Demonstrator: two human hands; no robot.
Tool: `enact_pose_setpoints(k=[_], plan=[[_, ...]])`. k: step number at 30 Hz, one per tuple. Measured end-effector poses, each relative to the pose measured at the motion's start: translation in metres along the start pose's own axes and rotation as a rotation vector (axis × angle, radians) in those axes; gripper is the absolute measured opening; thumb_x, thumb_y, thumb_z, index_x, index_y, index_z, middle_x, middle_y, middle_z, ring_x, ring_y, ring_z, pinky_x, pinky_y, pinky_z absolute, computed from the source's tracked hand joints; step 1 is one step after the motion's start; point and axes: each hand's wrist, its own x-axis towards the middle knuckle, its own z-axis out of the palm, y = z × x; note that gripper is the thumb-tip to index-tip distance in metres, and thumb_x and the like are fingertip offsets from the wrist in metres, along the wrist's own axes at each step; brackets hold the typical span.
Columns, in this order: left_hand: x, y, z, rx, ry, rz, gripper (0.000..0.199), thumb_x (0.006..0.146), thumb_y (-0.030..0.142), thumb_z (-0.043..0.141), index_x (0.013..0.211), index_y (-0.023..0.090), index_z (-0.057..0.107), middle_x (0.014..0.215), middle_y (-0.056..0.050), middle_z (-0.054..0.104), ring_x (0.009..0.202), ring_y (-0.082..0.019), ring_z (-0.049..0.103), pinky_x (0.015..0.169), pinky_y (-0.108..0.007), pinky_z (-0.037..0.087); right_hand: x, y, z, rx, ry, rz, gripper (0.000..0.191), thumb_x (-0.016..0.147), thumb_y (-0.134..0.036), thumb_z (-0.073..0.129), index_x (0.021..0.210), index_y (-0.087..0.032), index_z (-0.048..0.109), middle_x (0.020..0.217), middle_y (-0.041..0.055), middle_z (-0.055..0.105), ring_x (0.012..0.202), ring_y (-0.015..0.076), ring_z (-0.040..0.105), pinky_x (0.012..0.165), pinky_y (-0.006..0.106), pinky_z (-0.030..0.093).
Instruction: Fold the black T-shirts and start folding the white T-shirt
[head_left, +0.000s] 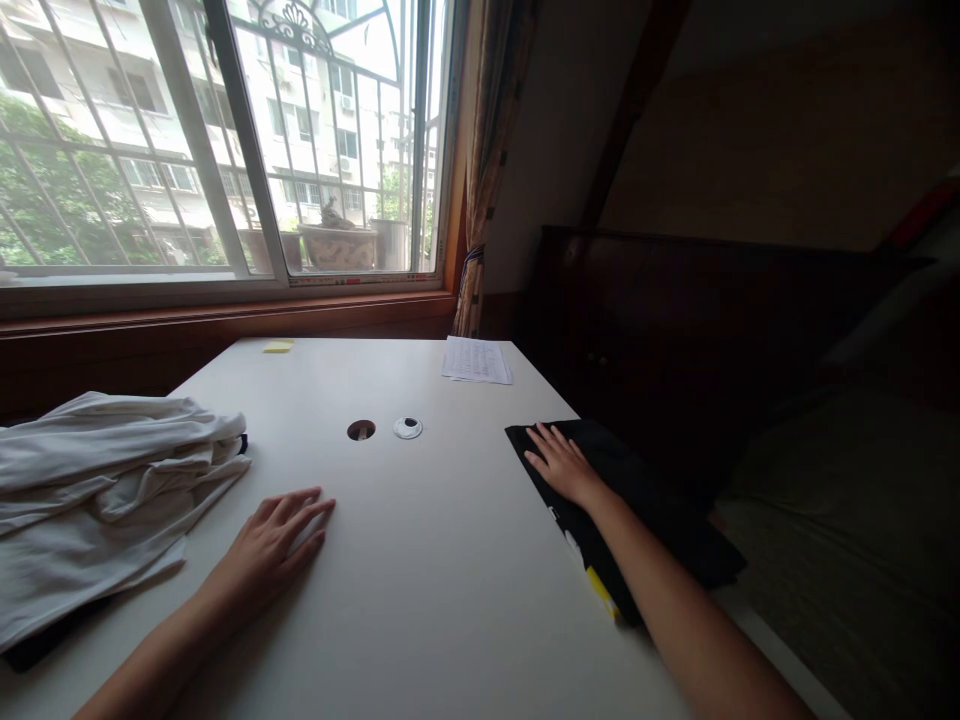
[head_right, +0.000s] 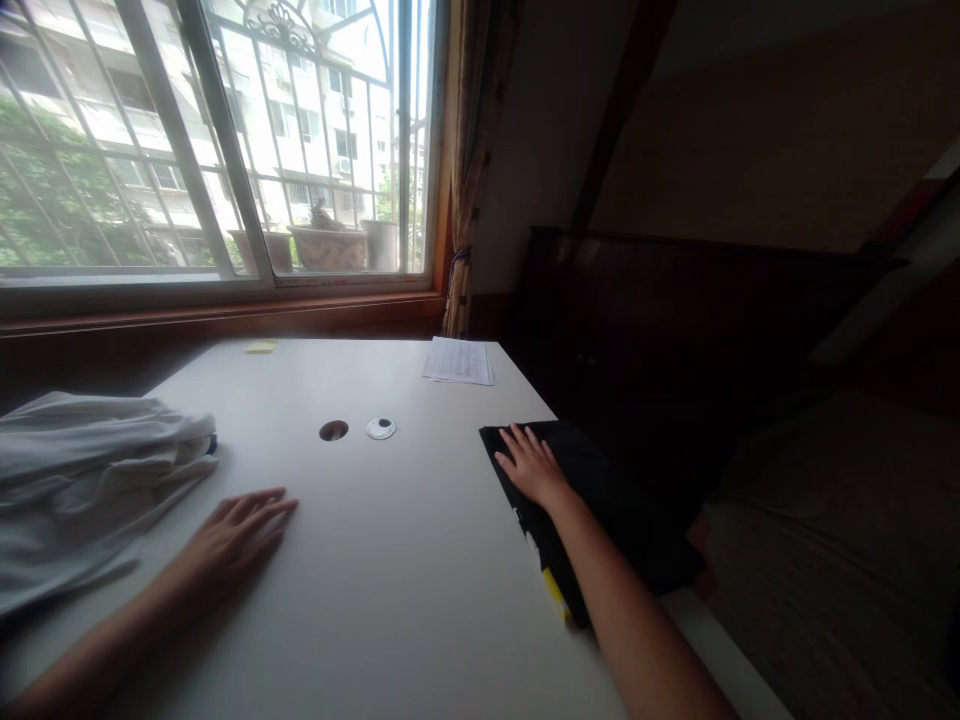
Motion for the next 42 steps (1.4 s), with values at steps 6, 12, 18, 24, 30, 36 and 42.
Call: enact_pose_setpoints(k=[6, 12, 18, 24, 30, 36, 42], plan=[[0.001, 0.003, -0.003, -0.008, -0.001, -0.012, 0.041, 0.098, 0.046, 0.052, 0.137, 0.040, 0.058, 0.138, -0.002, 0.060, 0.120, -0.028, 0.055, 0.102, -0.047, 0.050, 0.012, -0.016, -0.001, 0.017, -0.017, 0.112, 0.067, 0.099, -0.062, 0.023, 0.158, -0.030, 0.026, 0.169, 0.0000, 0.011, 0.154, 0.0315, 0.006, 0.121, 0.060, 0.012], [0.000, 0.004, -0.004, -0.012, -0.010, -0.009, 0.041, 0.098, 0.046, 0.052, 0.138, 0.039, 0.057, 0.138, -0.003, 0.060, 0.122, -0.029, 0.055, 0.103, -0.048, 0.049, 0.024, -0.024, 0.007, 0.034, 0.029, 0.148, 0.065, 0.099, -0.062, 0.023, 0.157, -0.032, 0.029, 0.169, 0.0005, 0.013, 0.154, 0.0324, 0.005, 0.121, 0.060, 0.012], [0.000, 0.003, -0.003, -0.007, -0.016, -0.015, 0.041, 0.098, 0.046, 0.051, 0.138, 0.040, 0.057, 0.138, -0.003, 0.060, 0.122, -0.029, 0.055, 0.104, -0.048, 0.049, 0.018, -0.006, 0.000, 0.047, 0.134, 0.172, 0.067, 0.100, -0.057, 0.023, 0.158, -0.023, 0.028, 0.168, 0.0069, 0.016, 0.153, 0.0279, 0.015, 0.122, 0.054, 0.019], [-0.001, 0.001, -0.001, -0.007, -0.007, -0.007, 0.042, 0.098, 0.045, 0.052, 0.139, 0.040, 0.057, 0.139, -0.003, 0.059, 0.123, -0.029, 0.055, 0.104, -0.049, 0.050, -0.004, 0.064, -0.015, 0.038, 0.180, 0.266, 0.068, 0.098, -0.055, 0.026, 0.153, -0.016, 0.039, 0.164, 0.0117, 0.027, 0.153, 0.0288, 0.016, 0.124, 0.053, 0.011], [-0.001, 0.001, -0.001, -0.015, 0.006, -0.005, 0.041, 0.098, 0.045, 0.053, 0.138, 0.041, 0.057, 0.138, -0.002, 0.060, 0.122, -0.029, 0.055, 0.102, -0.047, 0.051, -0.013, 0.096, -0.010, 0.086, 0.080, 0.288, 0.074, 0.094, -0.066, 0.027, 0.154, -0.023, 0.038, 0.164, 0.0093, 0.028, 0.148, 0.0323, 0.031, 0.117, 0.054, 0.032], [0.000, 0.000, 0.000, -0.001, 0.006, -0.008, 0.041, 0.097, 0.045, 0.052, 0.138, 0.041, 0.057, 0.138, -0.002, 0.060, 0.121, -0.029, 0.056, 0.102, -0.048, 0.051, -0.010, 0.083, -0.008, 0.071, 0.093, 0.316, 0.072, 0.095, -0.067, 0.027, 0.154, -0.027, 0.038, 0.166, 0.0059, 0.024, 0.153, 0.0338, 0.016, 0.119, 0.065, 0.016], [0.000, 0.001, 0.001, -0.009, 0.000, -0.012, 0.040, 0.098, 0.045, 0.052, 0.138, 0.041, 0.058, 0.138, -0.002, 0.060, 0.121, -0.029, 0.055, 0.102, -0.049, 0.050, -0.017, 0.017, -0.006, 0.035, -0.011, -0.081, 0.073, 0.098, -0.066, 0.022, 0.159, -0.026, 0.026, 0.168, 0.0001, 0.015, 0.155, 0.0240, 0.010, 0.125, 0.052, 0.007]])
